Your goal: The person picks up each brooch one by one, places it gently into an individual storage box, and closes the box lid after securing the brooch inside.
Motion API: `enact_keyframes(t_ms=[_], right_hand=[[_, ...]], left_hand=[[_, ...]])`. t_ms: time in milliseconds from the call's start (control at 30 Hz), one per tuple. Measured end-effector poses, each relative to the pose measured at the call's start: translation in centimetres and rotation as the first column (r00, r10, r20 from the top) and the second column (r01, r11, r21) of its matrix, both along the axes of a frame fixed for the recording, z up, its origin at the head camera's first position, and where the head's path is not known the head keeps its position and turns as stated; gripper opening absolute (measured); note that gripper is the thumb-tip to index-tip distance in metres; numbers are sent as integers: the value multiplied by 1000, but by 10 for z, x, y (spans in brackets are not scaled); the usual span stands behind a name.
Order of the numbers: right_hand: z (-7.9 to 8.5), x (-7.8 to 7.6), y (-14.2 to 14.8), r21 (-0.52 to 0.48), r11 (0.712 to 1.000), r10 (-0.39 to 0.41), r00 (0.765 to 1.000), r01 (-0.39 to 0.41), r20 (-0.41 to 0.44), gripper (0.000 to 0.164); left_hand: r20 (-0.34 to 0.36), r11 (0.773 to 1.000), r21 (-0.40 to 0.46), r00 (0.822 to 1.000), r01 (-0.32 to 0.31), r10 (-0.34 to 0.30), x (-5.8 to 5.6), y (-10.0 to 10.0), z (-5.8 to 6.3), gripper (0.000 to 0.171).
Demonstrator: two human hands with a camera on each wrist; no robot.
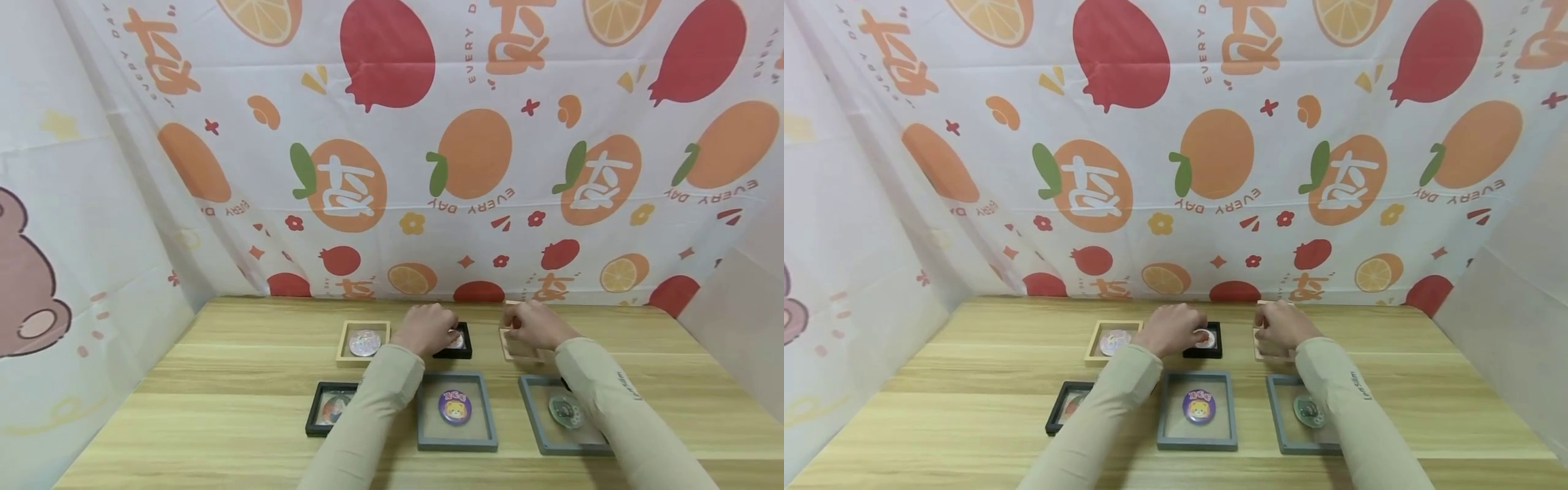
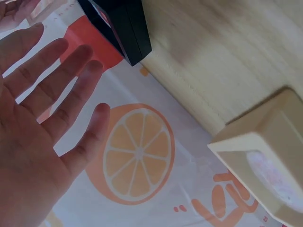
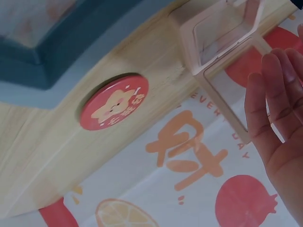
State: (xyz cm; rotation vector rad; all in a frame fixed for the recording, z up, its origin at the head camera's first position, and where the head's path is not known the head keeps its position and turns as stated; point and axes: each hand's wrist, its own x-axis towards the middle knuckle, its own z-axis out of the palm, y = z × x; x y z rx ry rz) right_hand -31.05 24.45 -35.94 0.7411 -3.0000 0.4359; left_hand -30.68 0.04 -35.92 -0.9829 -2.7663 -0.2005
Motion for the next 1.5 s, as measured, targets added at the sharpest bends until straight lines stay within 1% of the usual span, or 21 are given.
enact_keyframes(t_ms=[100, 200, 400, 533, 800, 1033, 1267, 1400, 1500], right_hand=[[-2, 1, 4, 2, 1000, 23, 999, -23, -30, 6], [-4, 2, 8, 4, 1000, 17, 999, -17, -48, 8], [-9, 4, 15, 23, 1000, -7, 998, 9, -55, 5], [-9, 5, 22, 37, 999, -29, 999, 31, -39, 3], [-8, 6, 34, 47, 999, -23, 999, 24, -22, 4], [-7, 7, 38, 64, 998, -20, 999, 23, -44, 5], [-14, 5, 49, 107, 993, -36, 997, 44, -69, 6], [-17, 6, 56, 121, 990, -69, 997, 74, -42, 8], [-16, 7, 60, 123, 987, -100, 995, 99, -5, 7]], left_hand=[[0, 1000, 3, 1000, 1, -1, 1, 1, -1, 22], [-1, 1000, 9, 1000, 3, -3, 1, 2, -1, 21], [-2, 1000, 10, 1000, -5, 5, 1, 3, 0, 21], [-7, 1000, 8, 1000, -3, 3, 1, 3, 1, 21], [-7, 1000, 1, 1000, -2, 2, 1, 2, 1, 20], [-13, 1000, -5, 1000, -7, 7, 2, 1, -1, 20], [-5, 1000, -4, 1000, 2, -2, 2, 1, -4, 17], [-10, 1000, -3, 1000, 6, -6, 2, 3, -5, 16], [-13, 1000, -4, 1000, 7, -7, 3, 3, -4, 15]])
